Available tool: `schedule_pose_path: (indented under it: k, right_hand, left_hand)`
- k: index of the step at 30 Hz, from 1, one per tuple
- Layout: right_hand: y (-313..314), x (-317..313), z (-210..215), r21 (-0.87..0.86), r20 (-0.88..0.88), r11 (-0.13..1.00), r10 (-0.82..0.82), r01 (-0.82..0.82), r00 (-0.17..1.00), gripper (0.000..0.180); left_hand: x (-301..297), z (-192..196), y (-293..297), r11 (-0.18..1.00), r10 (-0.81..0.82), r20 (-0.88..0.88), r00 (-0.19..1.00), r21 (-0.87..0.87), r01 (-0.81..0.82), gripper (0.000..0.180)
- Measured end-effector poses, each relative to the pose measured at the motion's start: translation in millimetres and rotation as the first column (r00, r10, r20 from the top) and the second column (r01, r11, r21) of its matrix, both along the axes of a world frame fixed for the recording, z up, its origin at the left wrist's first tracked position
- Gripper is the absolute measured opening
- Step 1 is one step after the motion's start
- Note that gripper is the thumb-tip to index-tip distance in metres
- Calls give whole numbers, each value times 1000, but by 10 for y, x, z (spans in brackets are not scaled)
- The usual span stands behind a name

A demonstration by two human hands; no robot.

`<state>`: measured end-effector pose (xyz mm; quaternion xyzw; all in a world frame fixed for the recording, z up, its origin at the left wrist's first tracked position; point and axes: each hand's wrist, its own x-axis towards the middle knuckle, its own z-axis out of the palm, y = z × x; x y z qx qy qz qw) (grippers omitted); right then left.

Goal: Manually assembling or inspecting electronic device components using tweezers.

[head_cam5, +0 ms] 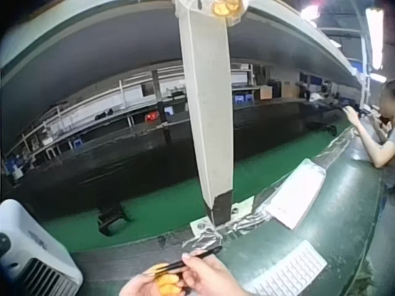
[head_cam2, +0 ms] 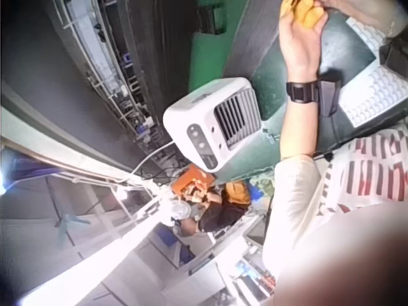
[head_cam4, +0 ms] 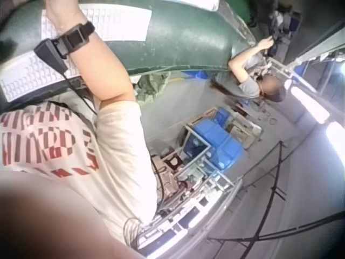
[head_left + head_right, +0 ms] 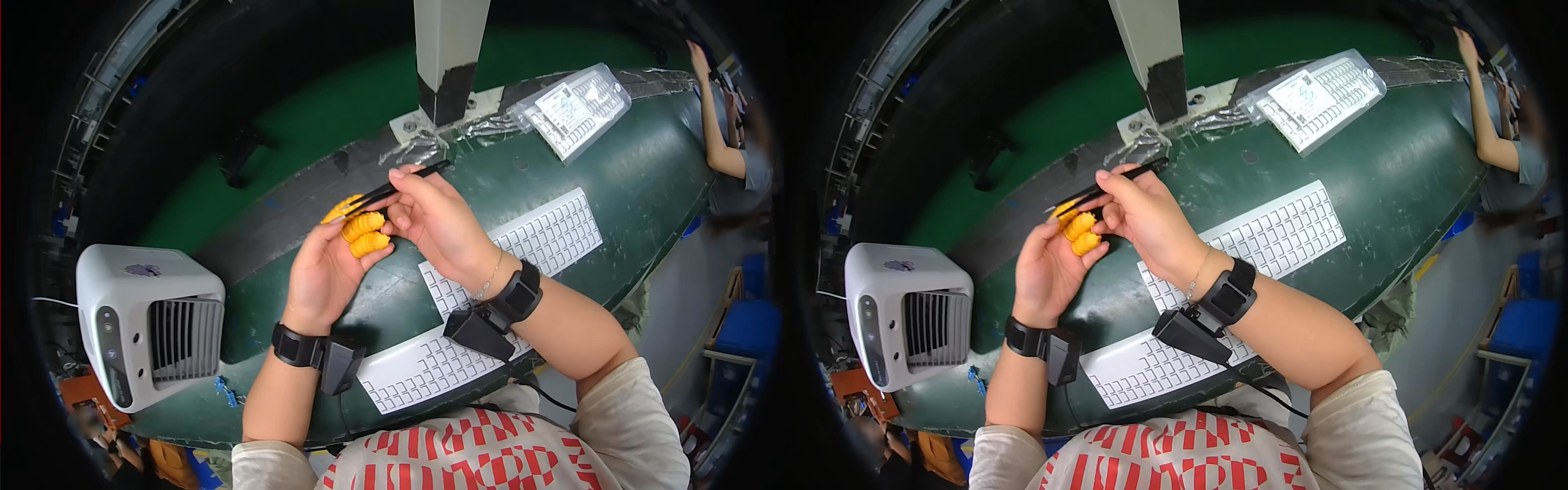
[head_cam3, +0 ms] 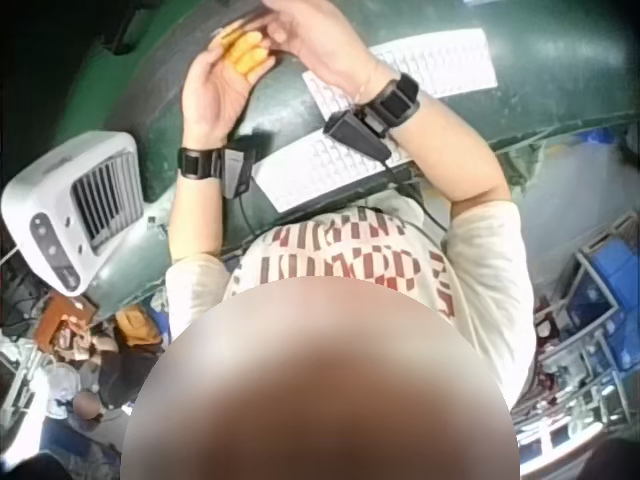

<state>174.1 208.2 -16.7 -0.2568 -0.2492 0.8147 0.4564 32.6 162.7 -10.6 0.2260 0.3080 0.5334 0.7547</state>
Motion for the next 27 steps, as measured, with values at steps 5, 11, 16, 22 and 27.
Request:
schedule_pose_path:
  k: [5,11,16,22,27]
  right_hand:
    - [3,-23,40,-3,20,1000,-2,2,1000,14]
    - [-19,-29,16,-6,38,1000,15,-15,999,15]
    - [-28,-10,-6,-16,32,1000,3,-3,999,15]
    - [-28,-10,1,-17,10,1000,5,-5,1000,16]
    - [-25,-14,3,-9,10,1000,9,-9,1000,15]
  left_hand:
    - [1,8,2,1000,7,-14,1000,11,-7,34]
    - [-2,10,-31,1000,19,-22,1000,14,-19,32]
    - [32,8,-33,999,30,-32,999,21,-30,31]
    - [22,-5,-37,999,44,-18,999,16,-44,30]
    - [14,-3,-42,999,48,-24,999,9,-48,30]
